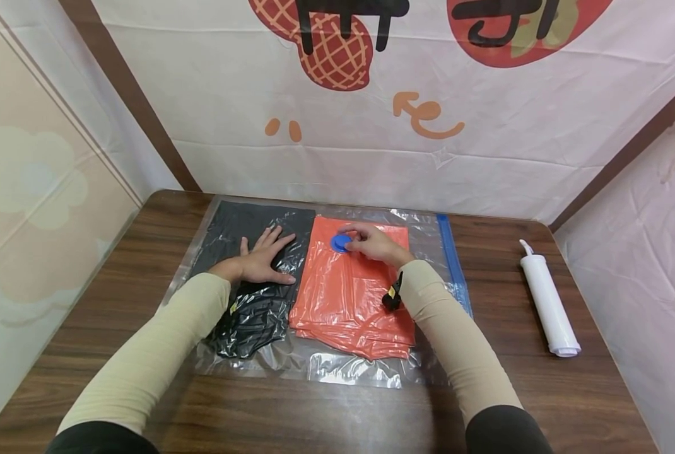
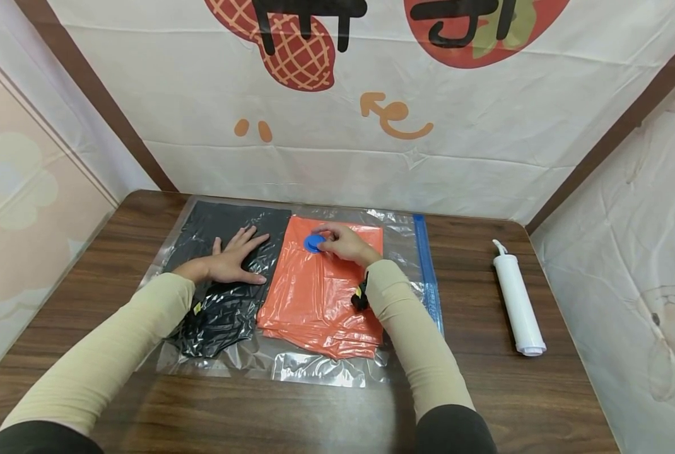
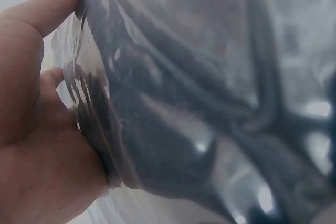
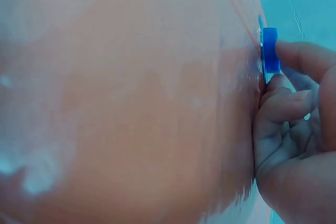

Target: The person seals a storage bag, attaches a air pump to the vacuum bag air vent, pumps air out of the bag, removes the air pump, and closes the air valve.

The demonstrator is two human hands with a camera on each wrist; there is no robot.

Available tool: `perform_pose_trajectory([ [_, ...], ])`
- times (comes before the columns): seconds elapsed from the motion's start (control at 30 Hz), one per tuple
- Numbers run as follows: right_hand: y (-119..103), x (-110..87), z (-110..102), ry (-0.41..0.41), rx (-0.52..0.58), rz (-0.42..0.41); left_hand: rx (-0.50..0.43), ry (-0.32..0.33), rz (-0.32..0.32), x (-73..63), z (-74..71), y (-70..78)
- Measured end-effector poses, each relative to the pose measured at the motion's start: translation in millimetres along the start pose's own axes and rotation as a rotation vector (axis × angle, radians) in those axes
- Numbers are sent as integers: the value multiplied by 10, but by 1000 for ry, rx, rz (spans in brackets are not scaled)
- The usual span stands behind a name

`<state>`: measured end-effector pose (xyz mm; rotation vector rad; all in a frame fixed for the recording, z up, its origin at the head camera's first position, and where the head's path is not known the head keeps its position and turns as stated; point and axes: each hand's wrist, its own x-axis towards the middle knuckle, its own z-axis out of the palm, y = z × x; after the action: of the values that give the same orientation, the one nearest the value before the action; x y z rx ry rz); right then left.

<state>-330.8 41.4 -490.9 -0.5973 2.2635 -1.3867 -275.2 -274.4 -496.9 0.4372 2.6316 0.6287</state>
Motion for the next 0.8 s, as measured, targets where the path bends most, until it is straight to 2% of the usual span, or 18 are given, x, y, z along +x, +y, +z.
perform_pose_trajectory([
  [0.3,-18,54,38,53,34,0,8,-19,22,93,-67,-94],
  [0.53,-23,43,38,45,-2,-23,2,-22,26,97,-64,-97],
  [0.8,-24,73,85,126,-70,19,-4,-19,22,92,-73,-83],
])
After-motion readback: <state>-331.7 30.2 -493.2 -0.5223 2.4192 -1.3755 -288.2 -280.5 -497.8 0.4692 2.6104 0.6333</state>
